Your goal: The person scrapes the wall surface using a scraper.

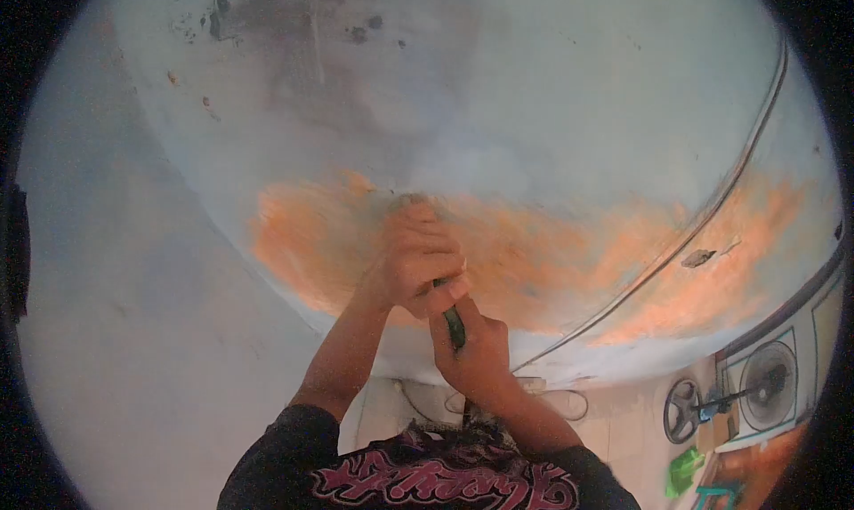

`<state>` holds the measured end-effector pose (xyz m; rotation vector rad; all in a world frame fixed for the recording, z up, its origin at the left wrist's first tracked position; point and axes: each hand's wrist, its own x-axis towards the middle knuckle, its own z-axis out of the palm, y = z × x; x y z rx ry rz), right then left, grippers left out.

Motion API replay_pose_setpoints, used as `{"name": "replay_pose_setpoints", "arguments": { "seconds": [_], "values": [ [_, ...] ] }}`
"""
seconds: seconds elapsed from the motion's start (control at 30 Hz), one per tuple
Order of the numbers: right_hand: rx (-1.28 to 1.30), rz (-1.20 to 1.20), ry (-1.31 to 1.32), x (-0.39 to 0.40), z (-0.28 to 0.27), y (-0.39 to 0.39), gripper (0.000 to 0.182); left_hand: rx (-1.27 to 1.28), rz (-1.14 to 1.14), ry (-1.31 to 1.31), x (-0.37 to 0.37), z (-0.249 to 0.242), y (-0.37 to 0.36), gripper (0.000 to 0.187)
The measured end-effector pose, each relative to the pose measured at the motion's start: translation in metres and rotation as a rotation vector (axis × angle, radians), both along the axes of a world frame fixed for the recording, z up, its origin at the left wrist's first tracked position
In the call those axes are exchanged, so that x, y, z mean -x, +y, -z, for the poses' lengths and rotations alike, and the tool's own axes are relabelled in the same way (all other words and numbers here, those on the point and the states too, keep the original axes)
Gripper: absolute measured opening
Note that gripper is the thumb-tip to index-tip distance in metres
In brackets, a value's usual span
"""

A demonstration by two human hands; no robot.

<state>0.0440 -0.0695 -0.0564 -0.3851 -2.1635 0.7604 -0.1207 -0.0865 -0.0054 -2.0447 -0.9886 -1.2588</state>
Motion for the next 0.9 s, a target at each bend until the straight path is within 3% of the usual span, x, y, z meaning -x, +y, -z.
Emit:
{"name": "replay_pose_setpoints", "arguments": {
  "seconds": [0.17,0.27,0.4,0.47,0.9],
  "values": [
    [-0.050,0.018,-0.013,0.014,-0.009,-0.004,0.027,-0.024,0.017,0.017,0.017,-0.013,-0.009,0.018],
    [-0.043,0.050,-0.009,0.010,0.001,-0.011,0.022,0.002,0.079,-0.042,0.004,0.009,-0.005,0.019],
    [-0.055,0.050,0.056,0.030,-0.016,-0.016,0.019,-0.008,0.048,0.108,0.024,-0.022,-0.014,0.020],
    [-0.058,0.043,0.051,0.030,-0.011,-0.020,0.020,0.040,0.133,0.061,0.027,-0.025,-0.018,0.020],
    [0.036,0.059,-0.007,0.027,-0.007,-0.025,0.027,0.071,0.094,0.060,0.027,-0.014,-0.021,0.016]
  ]
}}
